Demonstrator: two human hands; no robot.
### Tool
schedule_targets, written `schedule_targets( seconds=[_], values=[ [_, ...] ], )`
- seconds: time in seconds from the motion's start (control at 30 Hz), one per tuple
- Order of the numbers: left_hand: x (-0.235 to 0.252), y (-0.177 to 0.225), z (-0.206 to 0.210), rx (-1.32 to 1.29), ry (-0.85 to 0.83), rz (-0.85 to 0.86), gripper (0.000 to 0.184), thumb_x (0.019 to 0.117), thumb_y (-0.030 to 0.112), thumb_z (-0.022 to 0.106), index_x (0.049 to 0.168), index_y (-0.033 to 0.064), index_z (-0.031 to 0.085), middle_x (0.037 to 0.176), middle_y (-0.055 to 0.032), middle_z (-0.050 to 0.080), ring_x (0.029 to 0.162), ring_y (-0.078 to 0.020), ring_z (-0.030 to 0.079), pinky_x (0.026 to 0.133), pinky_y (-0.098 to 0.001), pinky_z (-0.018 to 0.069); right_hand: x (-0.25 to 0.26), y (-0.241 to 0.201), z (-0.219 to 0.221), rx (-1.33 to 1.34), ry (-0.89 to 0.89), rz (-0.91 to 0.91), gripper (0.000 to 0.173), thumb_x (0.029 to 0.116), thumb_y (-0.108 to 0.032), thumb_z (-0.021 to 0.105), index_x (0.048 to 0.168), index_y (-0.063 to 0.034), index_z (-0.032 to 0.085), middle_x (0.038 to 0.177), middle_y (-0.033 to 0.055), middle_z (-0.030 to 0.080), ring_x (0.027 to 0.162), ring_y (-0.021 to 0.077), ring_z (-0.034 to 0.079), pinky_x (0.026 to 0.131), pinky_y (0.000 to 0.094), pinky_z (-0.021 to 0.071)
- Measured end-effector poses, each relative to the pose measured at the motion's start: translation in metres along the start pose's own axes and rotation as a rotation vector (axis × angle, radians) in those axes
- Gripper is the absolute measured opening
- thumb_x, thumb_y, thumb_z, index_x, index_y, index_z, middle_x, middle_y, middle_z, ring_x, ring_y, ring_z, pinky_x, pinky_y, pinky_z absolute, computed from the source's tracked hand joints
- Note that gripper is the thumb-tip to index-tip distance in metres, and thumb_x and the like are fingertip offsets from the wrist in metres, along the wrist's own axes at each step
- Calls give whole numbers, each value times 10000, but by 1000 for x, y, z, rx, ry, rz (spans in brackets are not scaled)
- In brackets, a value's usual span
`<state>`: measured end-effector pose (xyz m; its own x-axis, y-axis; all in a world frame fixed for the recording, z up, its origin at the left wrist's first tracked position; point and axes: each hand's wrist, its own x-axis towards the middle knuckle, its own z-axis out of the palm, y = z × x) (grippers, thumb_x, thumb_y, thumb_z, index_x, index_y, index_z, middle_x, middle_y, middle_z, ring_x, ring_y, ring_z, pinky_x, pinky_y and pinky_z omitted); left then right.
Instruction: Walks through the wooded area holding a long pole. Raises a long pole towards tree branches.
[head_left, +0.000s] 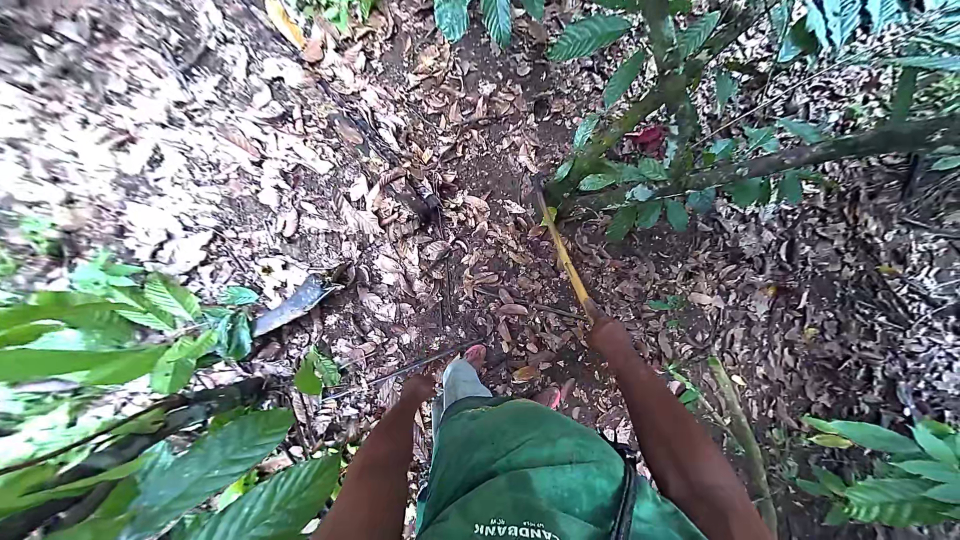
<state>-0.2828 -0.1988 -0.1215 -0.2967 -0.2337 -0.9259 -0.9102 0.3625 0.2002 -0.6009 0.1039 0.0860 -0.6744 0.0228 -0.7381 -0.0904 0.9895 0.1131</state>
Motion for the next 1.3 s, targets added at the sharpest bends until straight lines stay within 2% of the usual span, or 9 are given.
schedule_targets(
  seconds=[0.17,0.47,0.63,0.73,0.9,0.97,1.07,1.17,1.3],
  values=[
    [1,1,-14,-18,31,22,465,1055,397,505,1253,12,675,1258,-241,673,1193,-401,643,1020,-611,492,-3,-1,-2,81,-3,-15,928,905,-150,696,1649,-362,184,1289,286,636,1148,494,630,904,703,503],
    [16,54,-16,-151,45,157,427,1050,364,516,1281,39,669,1262,-226,675,1177,-380,653,1008,-593,509,-22,1,1,76,-32,43,892,938,-167,634,1648,-399,146,1319,255,636,1194,460,625,943,670,505],
    [16,62,-4,-224,8,163,407,1060,347,512,1286,44,664,1223,-204,693,1100,-338,686,963,-547,544,-10,-7,-18,46,-21,49,902,915,-180,674,1645,-386,186,1288,256,648,1143,467,646,886,696,519],
    [22,57,-1,-158,3,164,409,1055,343,527,1298,40,658,1252,-218,677,1141,-358,670,991,-567,531,-10,-13,-40,36,-20,39,894,886,-141,686,1645,-292,237,1312,268,629,1168,469,632,911,683,513],
    [24,52,-3,9,2,145,412,1041,345,544,1278,36,677,1322,-221,652,1260,-387,607,1063,-603,467,-9,0,-29,127,-17,3,882,933,-184,673,1647,-374,193,1319,276,622,1165,480,625,916,691,506],
    [19,51,-3,-11,21,154,413,1044,347,537,1253,23,685,1298,-224,663,1244,-383,617,1058,-593,475,-9,11,-16,197,19,-2,876,923,-174,691,1634,-403,232,1226,288,656,1057,480,658,824,680,528],
    [18,47,1,-14,29,149,436,1044,374,533,1256,23,681,1284,-226,668,1232,-384,626,1050,-597,482,-13,16,-9,210,20,-1,913,899,-162,726,1633,-400,237,1288,295,627,1132,496,627,882,699,508],
    [20,42,8,-66,25,135,435,1038,376,548,1279,34,666,1272,-230,669,1190,-385,648,1022,-603,502,-20,7,-10,151,15,24,918,908,-159,696,1639,-401,197,1279,290,629,1102,488,641,850,681,524],
    [19,36,14,-152,2,129,474,1052,423,530,1260,18,662,1188,-234,691,1055,-374,694,931,-581,550,-32,1,-13,78,1,49,906,926,-157,662,1647,-385,163,1278,279,642,1126,482,645,872,682,525]
  ],
)
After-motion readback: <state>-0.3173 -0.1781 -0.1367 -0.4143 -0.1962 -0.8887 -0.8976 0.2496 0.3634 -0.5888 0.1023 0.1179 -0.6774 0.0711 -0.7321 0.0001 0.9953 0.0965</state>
